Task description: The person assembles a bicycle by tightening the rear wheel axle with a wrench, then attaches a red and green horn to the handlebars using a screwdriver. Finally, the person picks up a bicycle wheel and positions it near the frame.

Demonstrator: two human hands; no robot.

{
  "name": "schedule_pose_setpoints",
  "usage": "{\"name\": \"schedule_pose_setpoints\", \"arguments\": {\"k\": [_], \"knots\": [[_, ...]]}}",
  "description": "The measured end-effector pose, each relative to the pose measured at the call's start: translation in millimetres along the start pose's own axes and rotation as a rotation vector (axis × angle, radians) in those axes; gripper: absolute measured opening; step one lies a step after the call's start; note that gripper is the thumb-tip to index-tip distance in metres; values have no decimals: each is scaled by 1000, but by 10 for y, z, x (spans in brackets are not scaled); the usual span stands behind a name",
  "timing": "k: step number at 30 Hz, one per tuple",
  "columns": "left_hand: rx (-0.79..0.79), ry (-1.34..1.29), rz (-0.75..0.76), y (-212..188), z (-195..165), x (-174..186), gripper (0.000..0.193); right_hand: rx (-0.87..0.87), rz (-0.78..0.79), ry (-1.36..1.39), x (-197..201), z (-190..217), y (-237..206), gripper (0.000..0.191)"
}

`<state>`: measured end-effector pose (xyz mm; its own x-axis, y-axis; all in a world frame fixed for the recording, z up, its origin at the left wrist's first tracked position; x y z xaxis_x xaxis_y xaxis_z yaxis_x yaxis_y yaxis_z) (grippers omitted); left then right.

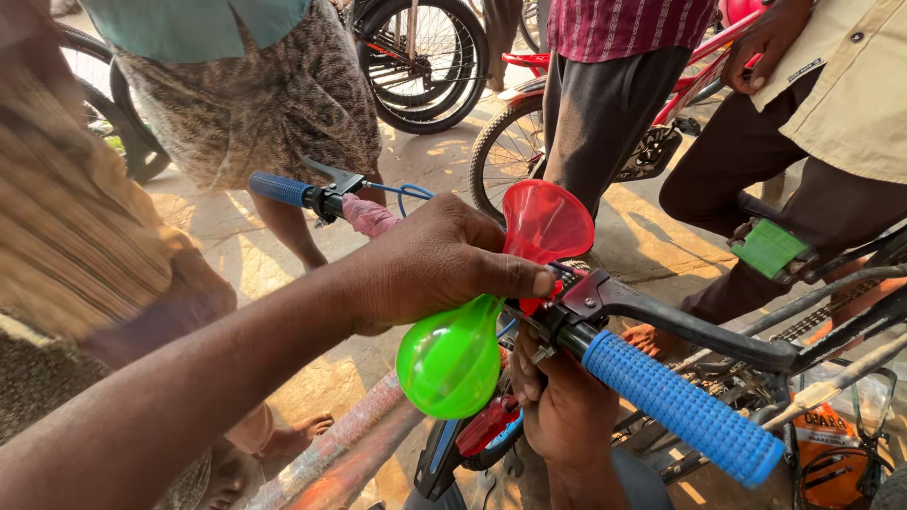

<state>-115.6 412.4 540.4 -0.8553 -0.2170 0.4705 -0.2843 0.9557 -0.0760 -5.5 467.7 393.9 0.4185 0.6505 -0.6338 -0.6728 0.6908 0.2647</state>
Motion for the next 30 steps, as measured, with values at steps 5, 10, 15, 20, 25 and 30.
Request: {"name": "schedule_pose_setpoints", "arguments": {"k": [5, 10, 15, 20, 25, 30], "knots": [[0, 184, 64, -17, -112, 12, 39, -85, 17, 92, 54, -137, -7, 10], [-146, 332, -60, -83, -295, -9, 35, -173, -291, -61, 524, -376, 154, 13], [-195, 483, -141, -194, -336, -42, 35, 213, -53, -232, 356, -88, 347, 21], [110, 229, -167, -235, 58, 269, 39, 10, 92, -27, 71, -180, 318, 38], [-3, -87, -134, -37, 181, 261, 35, -69, 192, 85, -191, -188, 426, 30], [106, -146, -136, 28, 301, 294, 40, -88, 211, 79, -221, -186, 561, 25]]}}
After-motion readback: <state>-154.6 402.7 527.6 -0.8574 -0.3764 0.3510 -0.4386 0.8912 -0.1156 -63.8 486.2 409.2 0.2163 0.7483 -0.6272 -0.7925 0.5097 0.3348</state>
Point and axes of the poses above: each hand's wrist, its own y-axis towards the middle knuckle, its own x-axis out of the back of the hand, z = x × y, the point moved 9 cm from there along y, towards the middle knuckle, and after that the axes turned 6 degrees about -y, right-handed, at the moved point
